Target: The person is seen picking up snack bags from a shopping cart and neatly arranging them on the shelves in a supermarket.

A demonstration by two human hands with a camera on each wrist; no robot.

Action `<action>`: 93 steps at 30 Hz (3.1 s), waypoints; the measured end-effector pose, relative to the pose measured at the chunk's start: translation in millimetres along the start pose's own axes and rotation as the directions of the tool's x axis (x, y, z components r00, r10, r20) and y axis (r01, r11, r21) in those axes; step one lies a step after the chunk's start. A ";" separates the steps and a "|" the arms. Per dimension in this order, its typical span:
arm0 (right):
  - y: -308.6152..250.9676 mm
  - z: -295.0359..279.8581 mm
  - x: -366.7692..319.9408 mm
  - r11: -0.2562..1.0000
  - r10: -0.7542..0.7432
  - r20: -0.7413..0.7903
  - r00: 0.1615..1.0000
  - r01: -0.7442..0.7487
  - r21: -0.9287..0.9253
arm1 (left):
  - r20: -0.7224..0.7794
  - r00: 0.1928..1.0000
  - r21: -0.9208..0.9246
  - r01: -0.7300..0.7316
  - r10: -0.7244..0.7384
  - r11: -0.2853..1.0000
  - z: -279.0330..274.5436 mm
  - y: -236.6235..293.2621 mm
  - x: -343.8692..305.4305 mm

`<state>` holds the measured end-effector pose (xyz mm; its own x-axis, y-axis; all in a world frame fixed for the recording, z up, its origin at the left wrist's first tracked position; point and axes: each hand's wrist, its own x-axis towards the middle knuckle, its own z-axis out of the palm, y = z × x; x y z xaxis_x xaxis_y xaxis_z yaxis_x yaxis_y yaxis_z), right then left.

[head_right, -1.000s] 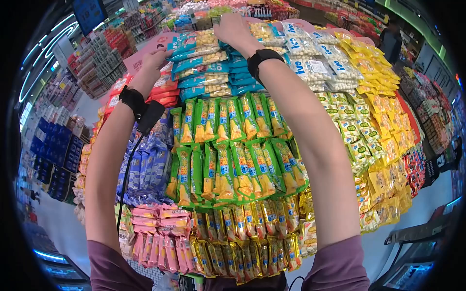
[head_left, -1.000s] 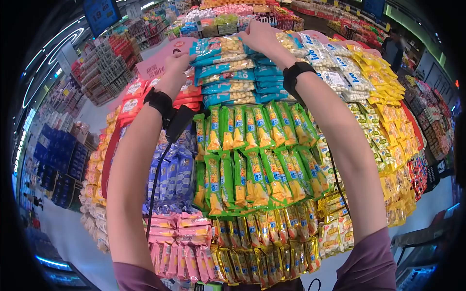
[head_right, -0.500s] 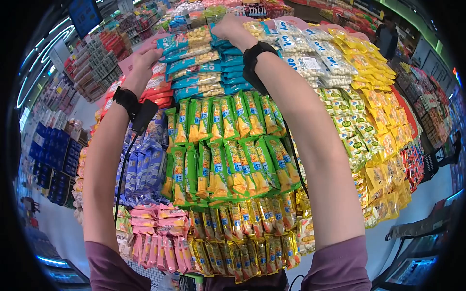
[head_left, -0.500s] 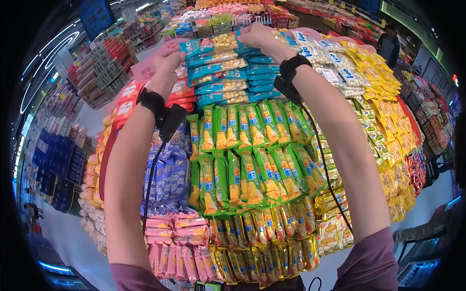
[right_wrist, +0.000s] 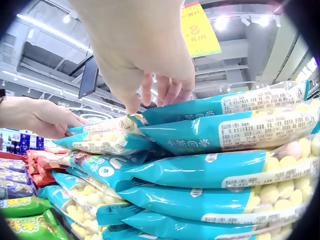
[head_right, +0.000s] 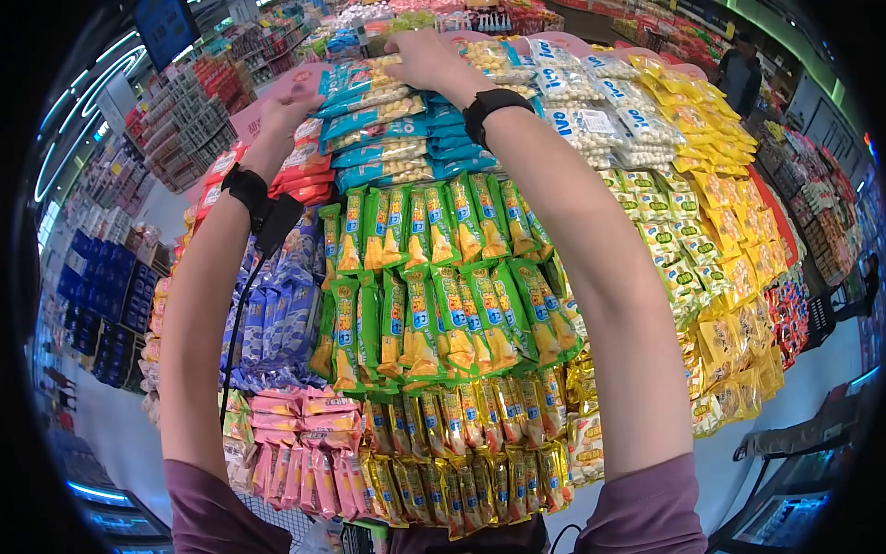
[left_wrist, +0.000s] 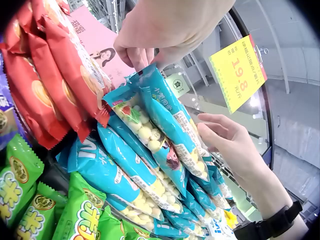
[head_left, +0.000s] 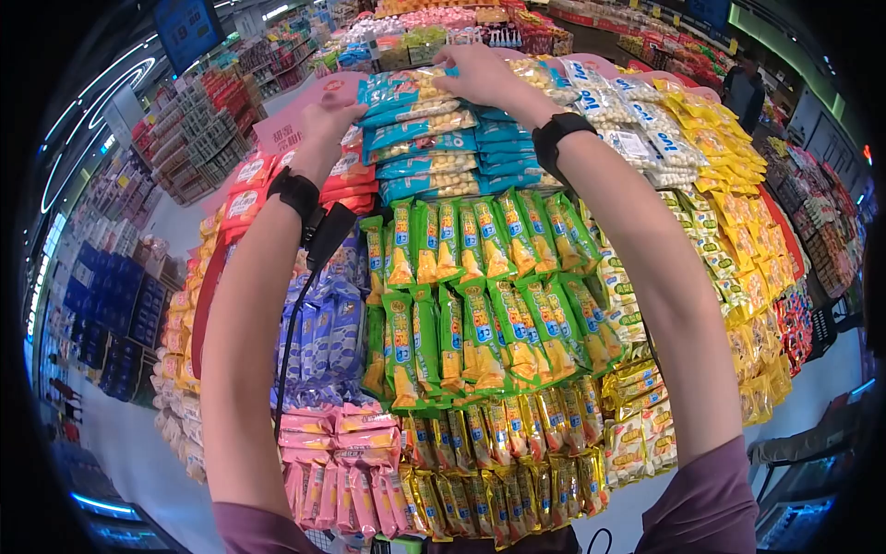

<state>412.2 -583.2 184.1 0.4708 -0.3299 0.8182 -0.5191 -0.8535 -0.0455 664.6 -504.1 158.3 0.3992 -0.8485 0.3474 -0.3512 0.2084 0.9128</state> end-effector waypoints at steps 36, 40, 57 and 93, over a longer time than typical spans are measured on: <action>-23.1 -28.2 -11.6 0.967 -0.251 0.409 0.878 0.210 0.141 | 0.088 0.978 0.445 -0.207 0.187 0.871 4.8 14.8 -66.4; -27.2 -31.8 -12.9 0.975 -0.220 0.409 0.885 0.189 0.116 | 0.065 0.965 0.461 -0.254 0.252 0.850 5.2 13.5 -65.7; -35.8 -42.3 -14.0 0.994 -0.087 0.515 0.853 0.107 -0.010 | 0.102 0.965 0.432 -0.262 0.242 0.863 3.5 10.0 -62.0; -3.8 -13.1 9.0 0.999 -0.038 0.351 0.936 0.034 0.016 | 0.283 0.938 0.355 -0.299 0.203 0.886 8.8 18.5 -39.9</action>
<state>409.1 -577.7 199.2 0.7104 -0.4181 0.5661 -0.4915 -0.8705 -0.0262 634.7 -470.6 159.4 0.0638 -0.8907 0.4501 -0.7313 0.2652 0.6284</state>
